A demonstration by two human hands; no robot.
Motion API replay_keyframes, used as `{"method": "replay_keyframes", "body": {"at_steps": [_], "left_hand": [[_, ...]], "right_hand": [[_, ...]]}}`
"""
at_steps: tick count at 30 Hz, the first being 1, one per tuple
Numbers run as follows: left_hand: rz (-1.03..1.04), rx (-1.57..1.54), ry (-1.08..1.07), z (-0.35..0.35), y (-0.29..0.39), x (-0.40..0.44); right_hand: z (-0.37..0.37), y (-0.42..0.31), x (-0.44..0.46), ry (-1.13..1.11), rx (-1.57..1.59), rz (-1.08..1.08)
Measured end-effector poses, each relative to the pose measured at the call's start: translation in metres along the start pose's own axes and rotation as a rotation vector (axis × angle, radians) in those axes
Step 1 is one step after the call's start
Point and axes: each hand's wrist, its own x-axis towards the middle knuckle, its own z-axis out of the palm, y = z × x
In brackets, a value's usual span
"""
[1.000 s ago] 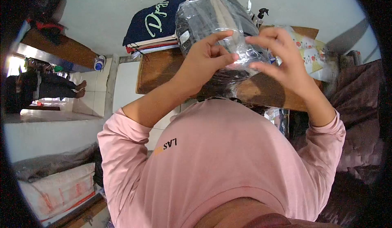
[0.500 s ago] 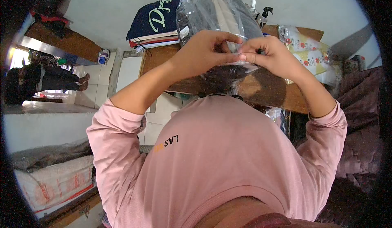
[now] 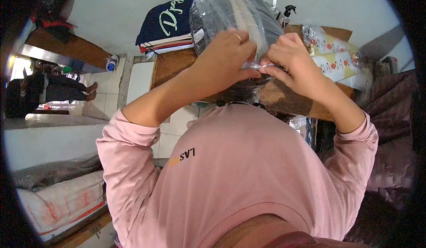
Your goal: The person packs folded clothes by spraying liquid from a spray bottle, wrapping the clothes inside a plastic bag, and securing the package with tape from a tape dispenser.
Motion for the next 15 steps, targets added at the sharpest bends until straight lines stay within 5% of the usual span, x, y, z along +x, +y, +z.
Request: {"method": "replay_keyframes", "body": {"at_steps": [3,12,15], "left_hand": [[-0.169,-0.226,-0.238,0.003,0.001,-0.004],[-0.471,-0.673,-0.468,-0.001,-0.014,0.000],[-0.567,-0.380,-0.394,-0.011,0.007,0.003]], "right_hand": [[0.002,0.010,0.000,-0.020,0.092,0.039],[0.010,0.010,-0.010,0.059,-0.188,0.027],[0.012,0.018,-0.006,0.003,-0.141,0.083]]}}
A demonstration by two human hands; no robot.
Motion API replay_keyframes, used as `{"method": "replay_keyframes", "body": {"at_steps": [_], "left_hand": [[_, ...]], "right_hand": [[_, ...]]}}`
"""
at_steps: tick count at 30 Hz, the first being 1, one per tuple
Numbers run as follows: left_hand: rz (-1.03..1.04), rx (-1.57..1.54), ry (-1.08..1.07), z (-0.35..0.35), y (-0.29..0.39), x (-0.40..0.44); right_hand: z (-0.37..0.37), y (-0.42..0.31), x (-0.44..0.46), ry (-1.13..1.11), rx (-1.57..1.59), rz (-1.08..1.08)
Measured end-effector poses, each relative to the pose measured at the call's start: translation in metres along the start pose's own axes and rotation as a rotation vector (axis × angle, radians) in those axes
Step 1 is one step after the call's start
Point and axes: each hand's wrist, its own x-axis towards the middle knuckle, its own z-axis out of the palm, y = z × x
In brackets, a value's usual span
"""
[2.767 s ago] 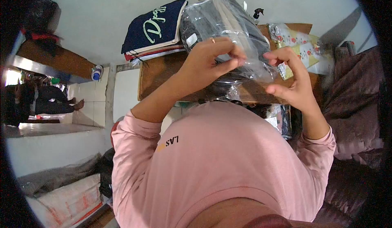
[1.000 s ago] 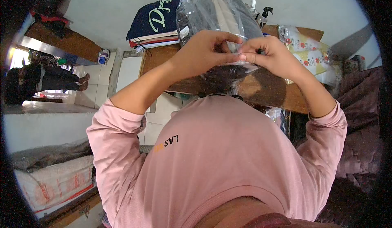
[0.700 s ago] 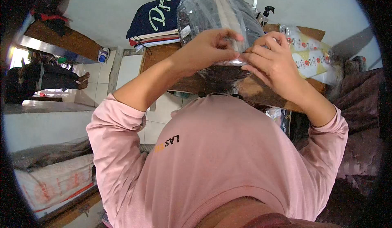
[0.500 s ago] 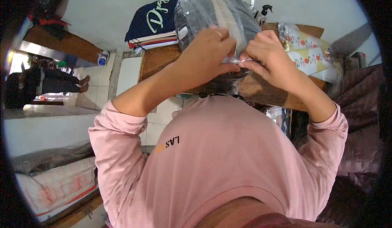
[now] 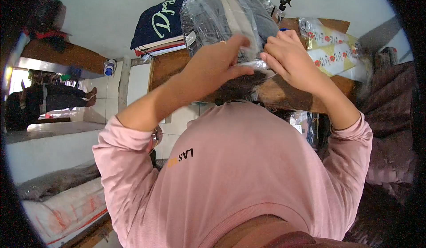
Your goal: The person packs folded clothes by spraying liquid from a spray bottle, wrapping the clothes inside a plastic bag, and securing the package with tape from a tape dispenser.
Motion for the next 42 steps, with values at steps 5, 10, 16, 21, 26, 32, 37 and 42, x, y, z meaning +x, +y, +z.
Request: {"method": "replay_keyframes", "body": {"at_steps": [5,10,16,21,26,32,37,42], "left_hand": [[0.658,0.778,0.219,0.019,-0.022,-0.011],[0.393,0.658,0.174,0.031,-0.016,-0.026],[0.373,0.741,0.252,0.045,-0.025,-0.026],[0.360,0.708,0.256,0.045,-0.021,-0.021],[0.367,0.703,0.272,0.042,-0.014,-0.018],[0.317,0.642,0.242,0.032,-0.003,-0.016],[0.285,0.636,0.228,0.029,0.001,-0.015],[0.305,0.639,0.226,0.029,-0.002,-0.013]], "right_hand": [[-0.005,0.017,-0.002,-0.112,0.249,0.077],[0.018,0.101,-0.037,0.338,0.728,0.572],[0.209,0.245,-0.182,0.135,0.177,1.130],[0.203,0.223,-0.168,0.124,0.342,1.157],[0.178,0.220,-0.148,0.008,0.224,1.104],[0.175,0.219,-0.148,-0.077,0.174,1.018],[0.194,0.218,-0.186,0.118,0.581,0.948],[0.188,0.192,-0.218,0.276,1.347,1.016]]}}
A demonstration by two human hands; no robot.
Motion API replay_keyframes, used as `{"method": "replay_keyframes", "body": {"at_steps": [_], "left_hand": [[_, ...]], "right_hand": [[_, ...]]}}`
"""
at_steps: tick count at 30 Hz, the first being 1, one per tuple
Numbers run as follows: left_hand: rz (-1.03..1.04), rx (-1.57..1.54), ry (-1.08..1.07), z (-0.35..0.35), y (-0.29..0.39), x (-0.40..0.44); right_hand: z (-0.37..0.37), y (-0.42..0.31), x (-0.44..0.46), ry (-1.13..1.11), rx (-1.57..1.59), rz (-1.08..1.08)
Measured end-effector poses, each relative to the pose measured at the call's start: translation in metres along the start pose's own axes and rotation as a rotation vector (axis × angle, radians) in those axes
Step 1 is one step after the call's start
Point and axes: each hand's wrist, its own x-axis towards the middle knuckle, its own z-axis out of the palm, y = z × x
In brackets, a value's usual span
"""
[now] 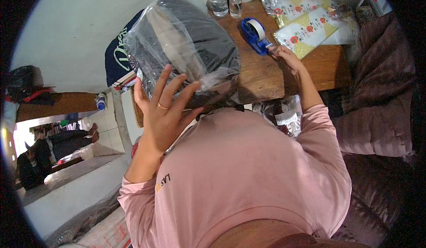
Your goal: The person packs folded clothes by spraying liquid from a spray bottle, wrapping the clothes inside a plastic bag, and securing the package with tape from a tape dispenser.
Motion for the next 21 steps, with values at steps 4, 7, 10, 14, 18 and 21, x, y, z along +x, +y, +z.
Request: {"method": "replay_keyframes", "body": {"at_steps": [4,7,10,14,18,21], "left_hand": [[-0.014,0.005,-0.023,-0.003,0.002,0.002],[-0.027,0.023,-0.055,-0.006,0.004,0.003],[-0.009,0.039,-0.048,-0.005,0.003,0.004],[0.041,0.025,-0.013,-0.006,0.001,0.006],[0.063,0.030,-0.045,-0.009,-0.002,0.007],[0.100,-0.041,0.019,-0.006,-0.005,0.008]], "right_hand": [[0.022,-0.014,-0.028,0.076,0.363,0.047],[0.011,0.003,-0.027,-0.069,0.520,-0.043],[0.005,0.005,-0.025,0.008,0.384,0.065],[-0.006,0.030,-0.004,0.119,-0.248,0.290],[-0.014,0.059,0.005,0.470,-1.111,-0.219],[-0.013,0.020,-0.006,0.340,-0.453,0.258]]}}
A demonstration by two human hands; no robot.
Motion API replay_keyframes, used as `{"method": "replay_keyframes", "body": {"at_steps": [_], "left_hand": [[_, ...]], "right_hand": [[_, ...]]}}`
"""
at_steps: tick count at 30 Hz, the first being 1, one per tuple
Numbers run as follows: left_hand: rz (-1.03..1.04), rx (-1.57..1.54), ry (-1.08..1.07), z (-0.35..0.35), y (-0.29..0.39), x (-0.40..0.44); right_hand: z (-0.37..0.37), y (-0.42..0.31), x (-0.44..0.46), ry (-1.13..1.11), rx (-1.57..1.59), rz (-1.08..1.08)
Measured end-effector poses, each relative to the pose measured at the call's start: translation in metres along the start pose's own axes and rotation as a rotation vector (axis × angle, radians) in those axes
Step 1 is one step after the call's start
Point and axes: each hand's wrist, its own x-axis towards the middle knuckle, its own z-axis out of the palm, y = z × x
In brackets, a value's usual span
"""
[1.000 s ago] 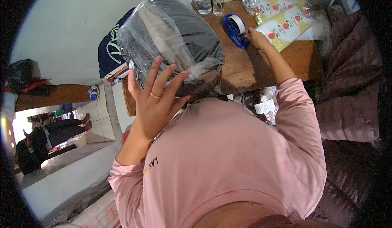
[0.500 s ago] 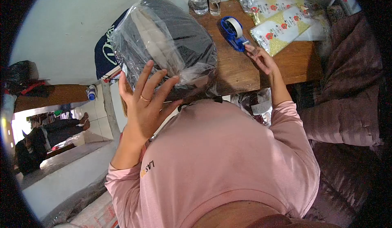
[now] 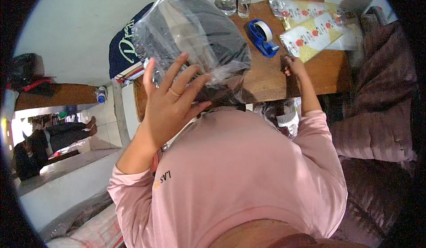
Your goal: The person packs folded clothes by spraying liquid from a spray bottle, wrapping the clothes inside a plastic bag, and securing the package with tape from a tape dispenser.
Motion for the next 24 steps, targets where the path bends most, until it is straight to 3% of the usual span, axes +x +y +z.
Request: {"method": "replay_keyframes", "body": {"at_steps": [1,3,7,13,20,24], "left_hand": [[0.011,-0.009,-0.005,-0.001,-0.001,0.000],[0.040,-0.022,-0.008,-0.001,-0.004,0.001],[0.137,-0.082,0.023,0.002,-0.015,0.003],[0.229,-0.109,0.060,0.008,-0.027,0.001],[0.308,-0.149,0.114,0.013,-0.035,0.000],[0.473,-0.184,0.065,0.008,-0.041,0.017]], "right_hand": [[-0.008,-0.029,-0.029,-0.062,0.209,0.131],[-0.015,-0.085,-0.074,-0.072,0.495,0.013],[-0.009,-0.185,-0.171,-0.326,0.648,-0.310],[0.045,-0.257,-0.254,-0.478,0.337,-0.426],[0.070,-0.279,-0.264,-0.302,0.082,-0.351],[0.076,-0.280,-0.263,-0.215,-0.026,-0.325]]}}
